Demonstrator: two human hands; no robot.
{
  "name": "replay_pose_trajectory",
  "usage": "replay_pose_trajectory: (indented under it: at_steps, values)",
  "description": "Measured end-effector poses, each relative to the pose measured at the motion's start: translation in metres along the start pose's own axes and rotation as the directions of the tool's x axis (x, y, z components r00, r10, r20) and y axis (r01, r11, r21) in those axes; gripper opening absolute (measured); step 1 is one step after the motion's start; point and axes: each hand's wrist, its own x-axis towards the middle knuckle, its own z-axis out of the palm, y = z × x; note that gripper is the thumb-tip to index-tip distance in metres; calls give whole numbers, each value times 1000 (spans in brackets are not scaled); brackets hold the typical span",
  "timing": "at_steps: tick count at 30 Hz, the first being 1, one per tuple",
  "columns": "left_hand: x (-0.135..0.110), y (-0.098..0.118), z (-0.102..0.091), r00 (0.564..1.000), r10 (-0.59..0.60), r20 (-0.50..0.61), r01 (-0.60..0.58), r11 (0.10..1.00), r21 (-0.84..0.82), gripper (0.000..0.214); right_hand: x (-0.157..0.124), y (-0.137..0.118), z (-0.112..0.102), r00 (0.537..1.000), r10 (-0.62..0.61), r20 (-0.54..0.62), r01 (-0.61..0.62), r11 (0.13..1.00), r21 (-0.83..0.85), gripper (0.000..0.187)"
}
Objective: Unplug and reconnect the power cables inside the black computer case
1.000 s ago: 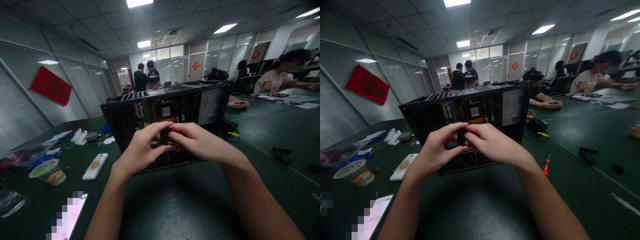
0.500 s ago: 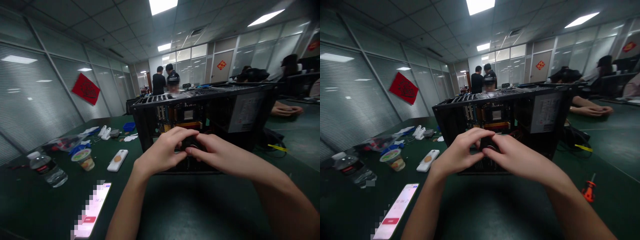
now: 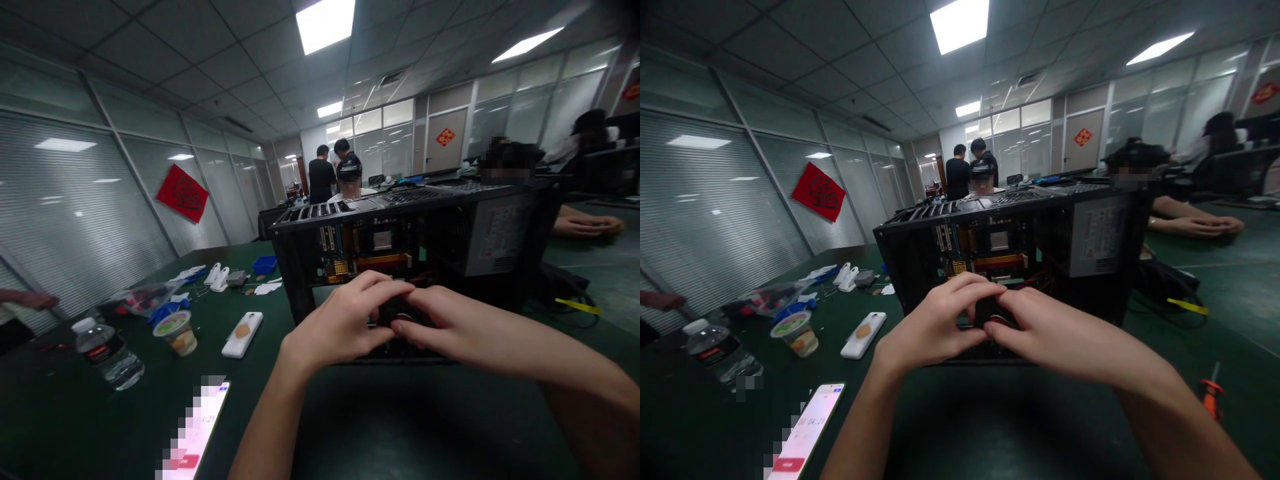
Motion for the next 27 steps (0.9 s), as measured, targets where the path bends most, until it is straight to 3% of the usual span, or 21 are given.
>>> replay_pose_trajectory:
  at_steps: [6, 12, 18, 21, 27]
  values:
    - [1, 2, 0, 999, 22, -44, -21, 999, 34, 55, -1, -10, -5, 1000, -3, 11, 4, 1000, -26, 25]
    - [0, 0, 1, 994, 74, -83, -53, 972, 230, 56, -2, -10, -7, 999, -15, -52, 11, 997, -74, 23]
    - [0, 0, 4, 996, 64, -68, -35, 931, 362, 53, 2, -12, -6, 1000, 15, -12, -15, 999, -41, 16]
    - [0, -1, 6, 996, 22, -83, 5, 952, 307, 57, 2, -19, -7, 999, 42, -24, -42, 999, -7, 17]
    - [5, 2, 11, 985, -38, -167, 46, 998, 47, 57, -6, -24, -13, 995, 43, -89, -48, 998, -51, 18]
